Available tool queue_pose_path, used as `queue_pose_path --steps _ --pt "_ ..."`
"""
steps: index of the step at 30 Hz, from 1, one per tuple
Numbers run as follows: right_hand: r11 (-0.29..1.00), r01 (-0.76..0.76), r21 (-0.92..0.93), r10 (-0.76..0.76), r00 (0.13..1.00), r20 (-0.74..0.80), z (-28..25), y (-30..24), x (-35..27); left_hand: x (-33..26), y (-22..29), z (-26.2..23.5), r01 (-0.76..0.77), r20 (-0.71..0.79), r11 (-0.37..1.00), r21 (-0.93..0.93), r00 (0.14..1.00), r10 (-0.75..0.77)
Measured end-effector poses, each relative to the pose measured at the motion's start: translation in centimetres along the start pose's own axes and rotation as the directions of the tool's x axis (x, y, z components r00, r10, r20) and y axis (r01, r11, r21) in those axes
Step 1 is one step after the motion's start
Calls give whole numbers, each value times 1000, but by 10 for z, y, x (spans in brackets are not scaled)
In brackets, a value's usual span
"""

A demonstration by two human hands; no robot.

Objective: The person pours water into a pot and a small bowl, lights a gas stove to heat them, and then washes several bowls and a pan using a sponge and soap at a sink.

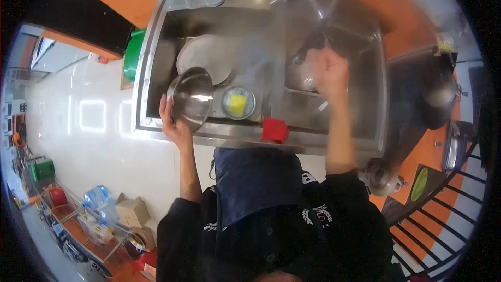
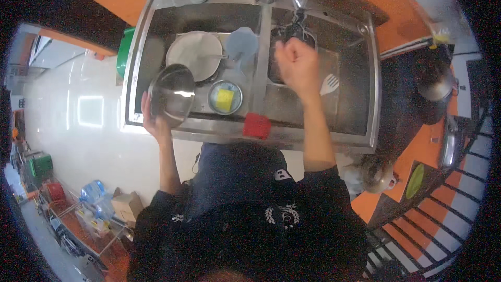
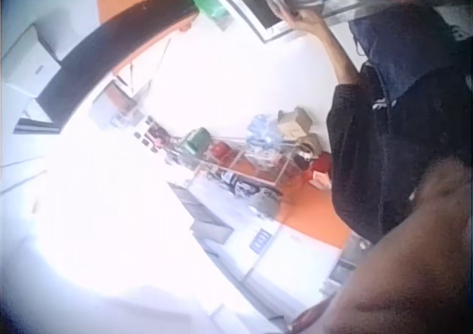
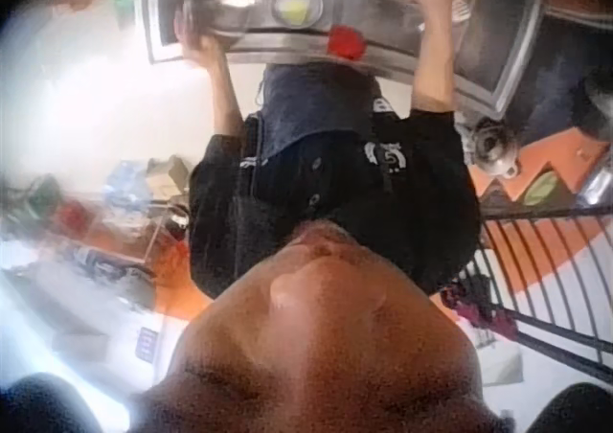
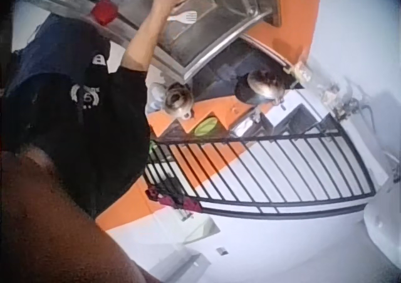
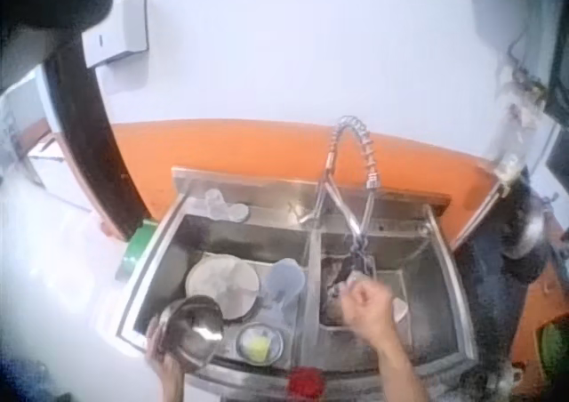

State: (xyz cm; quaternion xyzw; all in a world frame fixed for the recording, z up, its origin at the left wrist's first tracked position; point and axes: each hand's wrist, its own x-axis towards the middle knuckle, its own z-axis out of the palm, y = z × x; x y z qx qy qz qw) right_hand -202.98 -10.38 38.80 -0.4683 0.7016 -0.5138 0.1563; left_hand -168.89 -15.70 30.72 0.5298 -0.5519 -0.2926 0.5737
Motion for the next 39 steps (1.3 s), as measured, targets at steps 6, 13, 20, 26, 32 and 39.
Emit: queue_pose_path --steps 6,13,20,26,32,39 --pt "955 254 -150 -244 966 83 39 -5 -32 70 38 0 -539 281 812 226 834 476" --pt "961 138 -239 -174 975 -139 29 -53 -61 126 130 -20 -893 346 384 234 445 826" --pt "965 87 -247 -81 996 32 142 34 -122 130 1 46 -838 577 525 151 506 641" --pt "870 43 -491 42 986 160 180 -10 -108 164 -65 33 -641 423 688 -341 549 721" --pt "971 218 94 -188 949 -254 192 -43 -112 186 -7 32 -947 395 304 -104 241 887" --pt "891 -432 140 396 890 225 145 -25 -230 165 -158 40 -92 674 924 -371 657 336"
